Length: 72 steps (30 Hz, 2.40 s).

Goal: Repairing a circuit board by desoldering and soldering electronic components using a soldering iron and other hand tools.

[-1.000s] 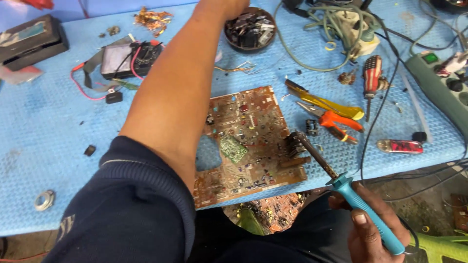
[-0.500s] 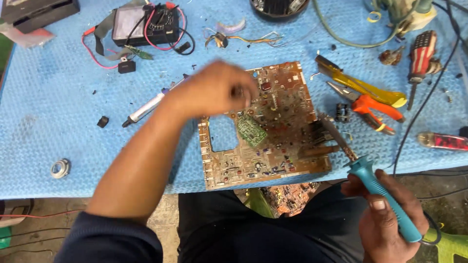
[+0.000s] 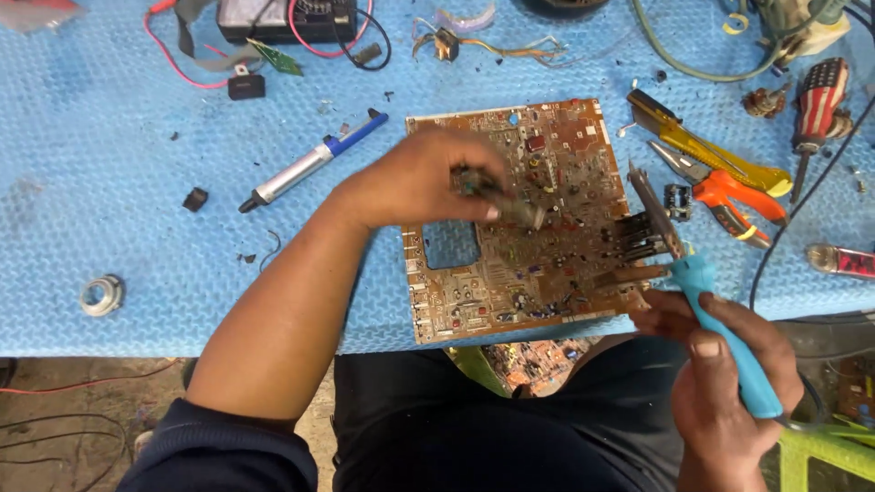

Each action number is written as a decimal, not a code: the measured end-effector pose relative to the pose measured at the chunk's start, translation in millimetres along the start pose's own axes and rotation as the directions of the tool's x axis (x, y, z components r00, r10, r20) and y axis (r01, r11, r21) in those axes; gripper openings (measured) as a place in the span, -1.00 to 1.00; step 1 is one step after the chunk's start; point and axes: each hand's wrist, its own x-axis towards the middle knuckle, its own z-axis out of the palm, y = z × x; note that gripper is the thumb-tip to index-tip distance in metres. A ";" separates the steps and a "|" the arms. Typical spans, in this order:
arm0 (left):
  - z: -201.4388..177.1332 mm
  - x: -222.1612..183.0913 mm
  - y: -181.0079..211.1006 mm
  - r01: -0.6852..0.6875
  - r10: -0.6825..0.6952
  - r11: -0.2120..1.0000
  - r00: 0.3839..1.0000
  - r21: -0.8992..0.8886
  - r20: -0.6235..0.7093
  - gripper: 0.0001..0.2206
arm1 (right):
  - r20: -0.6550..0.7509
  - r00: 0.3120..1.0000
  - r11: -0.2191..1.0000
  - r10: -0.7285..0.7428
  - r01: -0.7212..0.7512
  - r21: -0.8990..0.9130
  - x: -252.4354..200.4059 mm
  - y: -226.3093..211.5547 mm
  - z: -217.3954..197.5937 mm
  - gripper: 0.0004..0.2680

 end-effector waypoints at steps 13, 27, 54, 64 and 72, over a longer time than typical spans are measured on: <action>0.7 -2.7 58.0 0.208 -0.099 0.852 0.965 -0.481 0.241 -0.83 | 0.194 0.976 0.994 -0.096 0.084 0.072 43.7 -22.5 49.8 -0.63; 16.9 3.4 47.7 0.231 -0.006 0.739 0.942 -0.633 0.336 -0.79 | 0.302 0.947 0.983 -0.110 0.059 0.171 48.8 -5.5 50.6 -0.59; 30.5 7.3 33.5 0.077 0.004 0.686 0.994 -0.723 0.110 -0.84 | 0.010 0.998 0.997 -0.069 0.069 0.023 30.4 -11.5 47.2 -0.64; 29.7 6.5 35.9 0.161 -0.035 0.672 0.982 -0.723 0.186 -0.70 | 0.083 0.945 0.928 -0.316 0.327 -0.180 24.6 -8.8 56.1 -0.67; 32.5 7.8 25.7 0.023 0.074 0.725 0.991 -0.689 0.111 -0.60 | 0.092 0.954 0.957 -0.285 0.289 -0.027 21.6 -10.2 60.1 -0.61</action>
